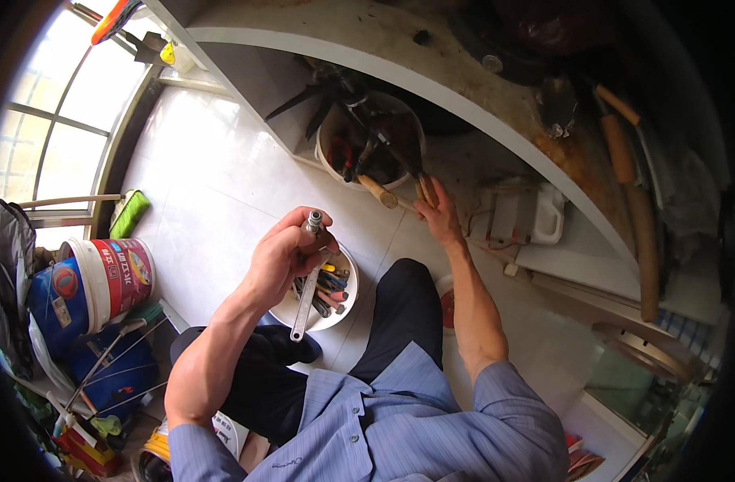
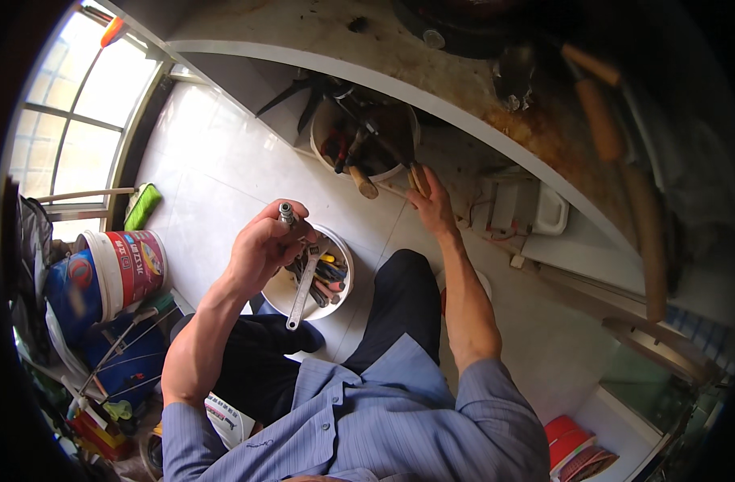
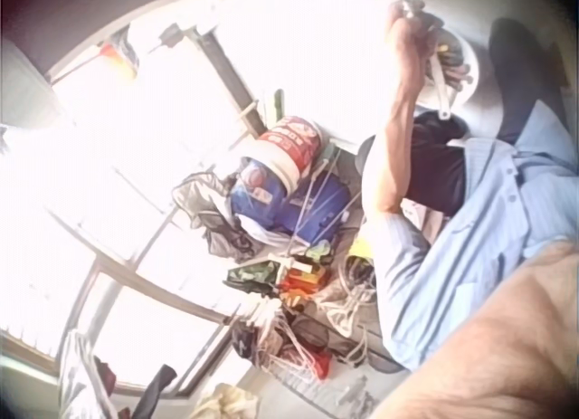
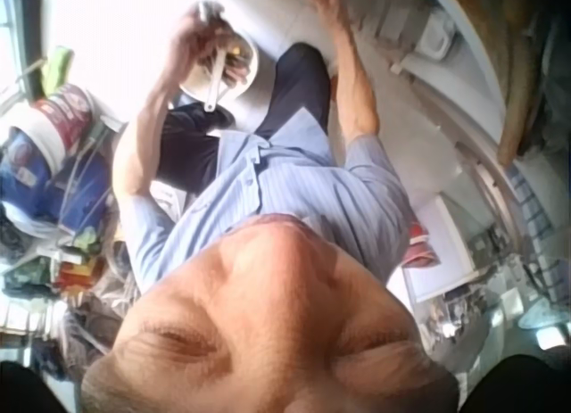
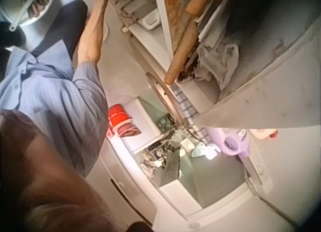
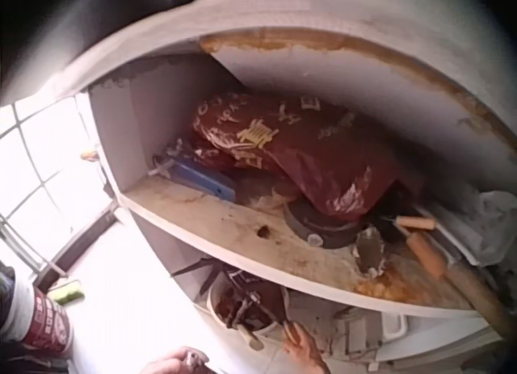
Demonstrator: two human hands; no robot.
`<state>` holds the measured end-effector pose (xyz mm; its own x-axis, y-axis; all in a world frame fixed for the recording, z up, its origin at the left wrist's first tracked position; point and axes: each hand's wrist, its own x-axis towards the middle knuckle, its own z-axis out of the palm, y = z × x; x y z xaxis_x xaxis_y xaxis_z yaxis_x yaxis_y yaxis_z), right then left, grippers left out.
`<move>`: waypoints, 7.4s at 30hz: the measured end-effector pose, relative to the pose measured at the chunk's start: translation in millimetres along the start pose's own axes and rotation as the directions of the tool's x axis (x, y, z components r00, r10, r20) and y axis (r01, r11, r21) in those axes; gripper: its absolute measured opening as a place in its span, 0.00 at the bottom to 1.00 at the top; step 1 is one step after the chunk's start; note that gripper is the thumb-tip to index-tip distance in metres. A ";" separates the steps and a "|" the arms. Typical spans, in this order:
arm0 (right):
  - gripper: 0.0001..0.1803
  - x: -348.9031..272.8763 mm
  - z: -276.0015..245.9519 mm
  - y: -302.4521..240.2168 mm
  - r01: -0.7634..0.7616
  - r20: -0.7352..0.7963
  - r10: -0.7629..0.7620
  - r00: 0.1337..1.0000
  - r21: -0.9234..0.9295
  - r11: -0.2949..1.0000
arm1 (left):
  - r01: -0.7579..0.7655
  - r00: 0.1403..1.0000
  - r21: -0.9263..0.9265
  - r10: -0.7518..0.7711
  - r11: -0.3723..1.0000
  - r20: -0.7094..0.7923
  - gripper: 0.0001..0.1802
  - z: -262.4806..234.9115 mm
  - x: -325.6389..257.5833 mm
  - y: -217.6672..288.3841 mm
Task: The person disassembles a faucet component by hand, removing a small metal piece and placing it in a container of parts.
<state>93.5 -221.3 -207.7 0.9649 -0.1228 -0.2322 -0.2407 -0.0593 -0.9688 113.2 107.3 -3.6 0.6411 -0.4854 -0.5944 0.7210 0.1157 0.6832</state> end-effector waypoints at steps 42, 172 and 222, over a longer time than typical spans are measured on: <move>0.33 8.3 -11.2 -4.1 -0.100 -0.140 0.128 0.982 0.190 0.977 | -0.001 1.000 -0.001 0.001 1.000 -0.027 0.18 9.7 12.6 -9.4; 0.37 -198.4 -101.6 -419.1 -0.111 -0.100 -0.959 0.266 -0.991 0.072 | 0.019 0.998 -0.475 0.009 0.880 0.057 0.15 -23.3 -74.2 -119.8; 0.21 -602.7 -277.8 -495.9 0.365 -0.711 0.278 0.646 0.608 0.706 | 0.359 0.850 0.198 -0.408 0.912 0.335 0.13 369.7 -317.3 41.0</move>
<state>-397.9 -393.0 436.7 0.4818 -0.7999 -0.3578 0.2458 0.5153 -0.8210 -157.8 -54.3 369.7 0.1628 -0.7496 -0.6416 0.8357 -0.2409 0.4935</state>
